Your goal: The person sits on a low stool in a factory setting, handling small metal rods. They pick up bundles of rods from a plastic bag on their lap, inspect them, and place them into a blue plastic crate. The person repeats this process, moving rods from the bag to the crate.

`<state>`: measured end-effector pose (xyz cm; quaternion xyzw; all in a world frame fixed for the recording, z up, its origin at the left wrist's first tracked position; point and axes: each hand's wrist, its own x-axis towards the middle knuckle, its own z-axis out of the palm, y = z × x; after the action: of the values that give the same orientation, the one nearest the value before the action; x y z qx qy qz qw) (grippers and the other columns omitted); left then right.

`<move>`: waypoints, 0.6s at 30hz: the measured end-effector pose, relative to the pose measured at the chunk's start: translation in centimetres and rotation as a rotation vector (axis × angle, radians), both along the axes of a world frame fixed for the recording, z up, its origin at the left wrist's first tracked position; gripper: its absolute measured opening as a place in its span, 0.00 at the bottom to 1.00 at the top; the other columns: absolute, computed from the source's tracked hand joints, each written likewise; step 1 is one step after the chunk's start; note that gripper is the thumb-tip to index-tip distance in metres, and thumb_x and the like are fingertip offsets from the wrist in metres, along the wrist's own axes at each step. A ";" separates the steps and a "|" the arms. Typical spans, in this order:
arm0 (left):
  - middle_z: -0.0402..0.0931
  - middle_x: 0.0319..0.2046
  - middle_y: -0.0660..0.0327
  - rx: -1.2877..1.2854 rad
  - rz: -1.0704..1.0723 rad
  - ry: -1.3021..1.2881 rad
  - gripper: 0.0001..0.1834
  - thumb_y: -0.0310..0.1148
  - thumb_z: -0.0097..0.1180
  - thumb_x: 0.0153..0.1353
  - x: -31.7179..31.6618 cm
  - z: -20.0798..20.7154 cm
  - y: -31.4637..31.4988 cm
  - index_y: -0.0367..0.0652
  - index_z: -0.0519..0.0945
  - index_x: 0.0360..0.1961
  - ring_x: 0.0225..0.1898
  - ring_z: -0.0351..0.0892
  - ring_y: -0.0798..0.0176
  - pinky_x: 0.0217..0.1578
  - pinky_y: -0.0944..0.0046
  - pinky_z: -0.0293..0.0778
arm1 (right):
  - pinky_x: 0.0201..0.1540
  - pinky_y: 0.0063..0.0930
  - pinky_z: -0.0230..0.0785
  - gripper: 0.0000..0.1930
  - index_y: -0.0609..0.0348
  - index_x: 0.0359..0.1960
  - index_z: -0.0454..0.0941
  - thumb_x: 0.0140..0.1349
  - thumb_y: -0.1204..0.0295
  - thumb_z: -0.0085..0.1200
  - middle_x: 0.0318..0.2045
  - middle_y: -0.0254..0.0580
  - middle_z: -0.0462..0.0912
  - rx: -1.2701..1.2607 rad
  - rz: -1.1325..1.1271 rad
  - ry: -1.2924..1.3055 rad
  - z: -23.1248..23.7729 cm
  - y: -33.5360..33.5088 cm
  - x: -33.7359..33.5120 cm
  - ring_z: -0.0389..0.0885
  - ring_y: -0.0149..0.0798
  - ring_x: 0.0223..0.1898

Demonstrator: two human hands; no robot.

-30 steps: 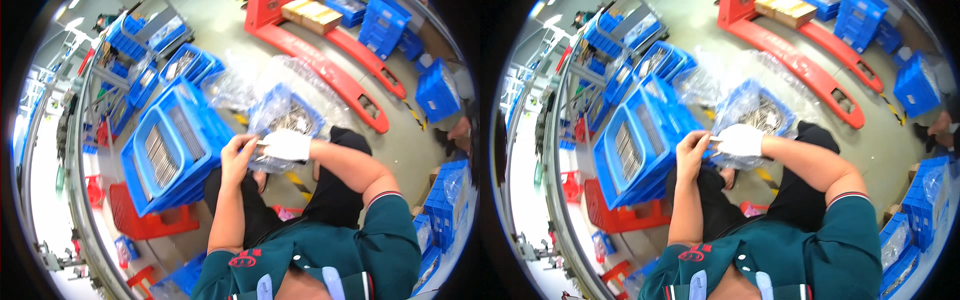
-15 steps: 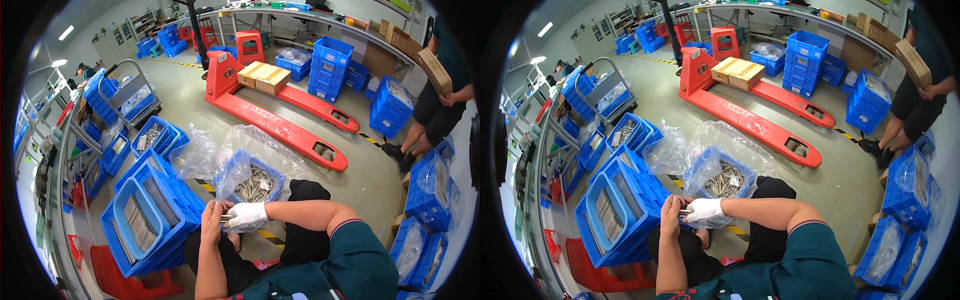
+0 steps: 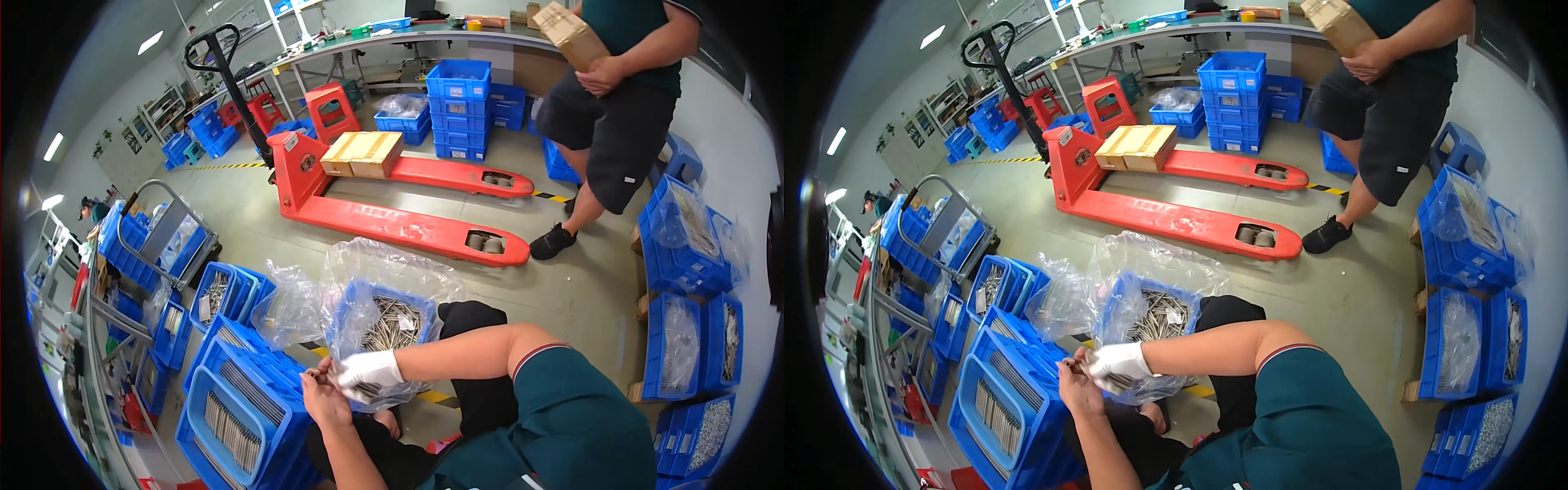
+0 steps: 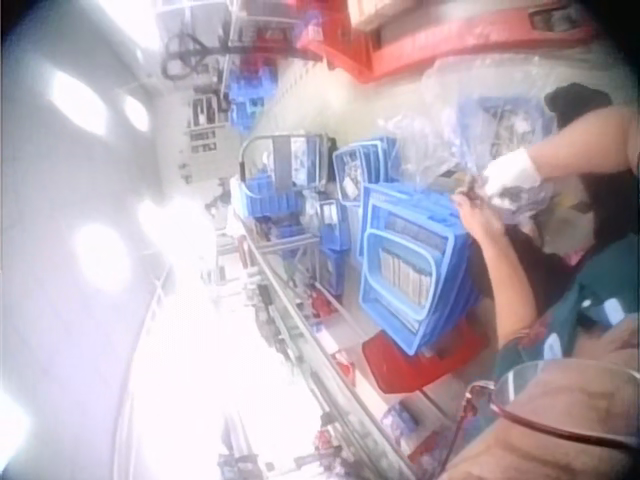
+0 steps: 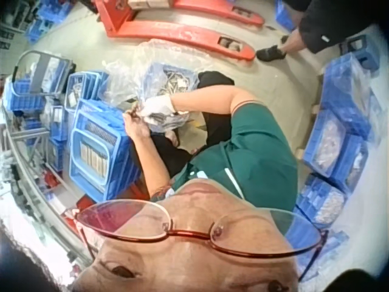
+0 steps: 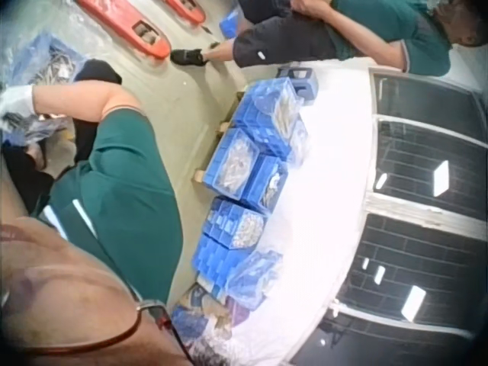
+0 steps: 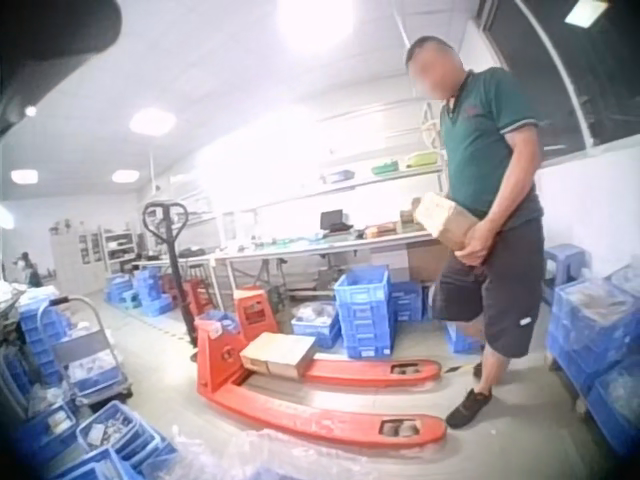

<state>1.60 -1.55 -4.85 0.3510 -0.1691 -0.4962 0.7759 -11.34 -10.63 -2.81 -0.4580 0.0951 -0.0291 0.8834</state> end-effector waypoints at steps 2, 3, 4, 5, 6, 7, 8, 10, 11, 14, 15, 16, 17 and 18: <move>0.73 0.50 0.55 0.143 -0.021 0.362 0.20 0.47 0.35 0.69 -1.1 -1.3 -0.8 0.44 0.73 0.48 0.54 0.70 0.53 0.56 0.49 0.64 | 0.23 0.21 0.64 0.12 0.56 0.25 0.71 0.64 0.64 0.50 0.18 0.33 0.73 -0.039 -0.260 -0.052 2.2 -0.6 0.1 0.71 0.27 0.19; 0.69 0.56 0.54 0.121 -0.122 0.441 0.21 0.45 0.36 0.69 -2.6 0.0 -1.1 0.43 0.70 0.54 0.59 0.65 0.52 0.59 0.50 0.62 | 0.23 0.21 0.64 0.14 0.56 0.25 0.71 0.66 0.62 0.48 0.17 0.33 0.73 -0.083 -0.401 -0.073 2.6 -0.8 0.6 0.71 0.28 0.19; 0.71 0.54 0.57 0.105 -0.091 0.492 0.21 0.43 0.40 0.68 -3.5 0.1 -2.0 0.44 0.69 0.56 0.57 0.67 0.54 0.58 0.50 0.63 | 0.25 0.21 0.66 0.11 0.57 0.29 0.71 0.66 0.65 0.49 0.20 0.34 0.73 0.002 -0.487 -0.095 3.2 -0.5 0.8 0.72 0.27 0.21; 0.73 0.52 0.59 0.088 -0.045 0.532 0.21 0.42 0.43 0.67 -3.6 0.1 -2.2 0.44 0.68 0.58 0.55 0.70 0.56 0.57 0.50 0.64 | 0.25 0.21 0.66 0.08 0.57 0.31 0.71 0.65 0.68 0.50 0.21 0.34 0.73 -0.001 -0.545 -0.133 3.1 0.1 1.7 0.72 0.27 0.22; 0.70 0.54 0.59 -0.112 -0.171 0.559 0.21 0.40 0.42 0.67 -2.5 -2.8 -2.8 0.45 0.67 0.59 0.56 0.68 0.57 0.58 0.55 0.63 | 0.25 0.21 0.67 0.05 0.58 0.33 0.71 0.64 0.70 0.50 0.22 0.34 0.73 -0.003 -0.603 -0.170 2.8 0.8 2.6 0.72 0.27 0.22; 0.68 0.55 0.59 -0.309 -0.282 0.568 0.21 0.39 0.40 0.67 0.0 -7.2 -3.2 0.45 0.65 0.59 0.57 0.66 0.59 0.58 0.59 0.63 | 0.24 0.21 0.67 0.04 0.58 0.35 0.70 0.63 0.72 0.51 0.22 0.34 0.73 0.005 -0.647 -0.213 2.7 1.8 3.8 0.72 0.27 0.22; 0.65 0.57 0.59 -0.500 -0.400 0.580 0.22 0.37 0.38 0.66 1.5 -10.0 -2.8 0.46 0.63 0.60 0.58 0.65 0.60 0.58 0.63 0.62 | 0.27 0.19 0.67 0.06 0.58 0.38 0.71 0.61 0.77 0.53 0.25 0.34 0.73 -0.063 -0.703 -0.247 2.6 2.5 4.3 0.72 0.25 0.25; 0.70 0.54 0.59 -0.203 -0.121 0.551 0.21 0.39 0.42 0.66 -0.9 -6.3 -2.1 0.44 0.67 0.58 0.56 0.68 0.59 0.57 0.58 0.64 | 0.26 0.18 0.66 0.06 0.58 0.37 0.72 0.59 0.78 0.54 0.24 0.33 0.73 -0.150 -0.785 -0.186 3.3 2.7 3.6 0.72 0.25 0.25; 0.72 0.52 0.59 -0.067 0.017 0.524 0.20 0.40 0.44 0.66 -2.5 -2.6 -2.5 0.44 0.69 0.56 0.55 0.70 0.58 0.57 0.56 0.65 | 0.26 0.18 0.66 0.05 0.58 0.36 0.72 0.59 0.78 0.54 0.24 0.33 0.73 -0.177 -0.816 -0.165 3.6 2.7 3.7 0.72 0.25 0.24; 0.74 0.49 0.57 0.084 0.072 0.483 0.19 0.42 0.45 0.66 -2.2 -0.9 -2.7 0.41 0.73 0.51 0.52 0.72 0.57 0.56 0.56 0.67 | 0.20 0.19 0.61 0.06 0.57 0.32 0.72 0.62 0.69 0.54 0.19 0.30 0.70 -0.072 -0.745 -0.114 3.9 2.3 3.7 0.68 0.23 0.20; 0.74 0.49 0.57 0.136 0.078 0.454 0.19 0.42 0.44 0.67 -2.0 -1.7 -2.6 0.41 0.73 0.51 0.53 0.72 0.57 0.57 0.56 0.66 | 0.20 0.19 0.59 0.09 0.57 0.31 0.71 0.63 0.66 0.53 0.17 0.29 0.69 -0.080 -0.715 -0.059 4.1 2.2 3.7 0.66 0.23 0.19; 0.78 0.40 0.59 0.192 0.119 0.464 0.18 0.42 0.42 0.68 -3.7 0.0 -3.2 0.39 0.74 0.48 0.40 0.78 0.59 0.41 0.61 0.75 | 0.19 0.19 0.58 0.13 0.56 0.29 0.71 0.65 0.60 0.51 0.15 0.28 0.67 -0.103 -0.749 -0.029 3.2 1.8 3.8 0.64 0.22 0.17; 0.74 0.46 0.59 0.028 -0.052 0.377 0.18 0.39 0.40 0.68 -2.6 -2.0 -2.6 0.41 0.70 0.52 0.46 0.74 0.60 0.46 0.62 0.71 | 0.19 0.20 0.58 0.14 0.56 0.29 0.71 0.65 0.60 0.51 0.14 0.28 0.67 -0.128 -0.755 -0.046 3.1 2.1 4.5 0.64 0.22 0.17; 0.69 0.51 0.59 -0.133 -0.223 0.283 0.18 0.36 0.37 0.67 -1.1 -5.7 -2.0 0.43 0.67 0.56 0.52 0.69 0.61 0.51 0.63 0.67 | 0.19 0.20 0.58 0.14 0.56 0.28 0.70 0.65 0.60 0.50 0.14 0.28 0.66 -0.152 -0.762 -0.065 3.0 2.3 5.1 0.64 0.22 0.17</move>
<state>0.50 -3.52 -10.55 0.2046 -0.1286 -0.6113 0.7536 -6.26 -8.34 0.15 -0.4529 0.2281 -0.3766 0.7752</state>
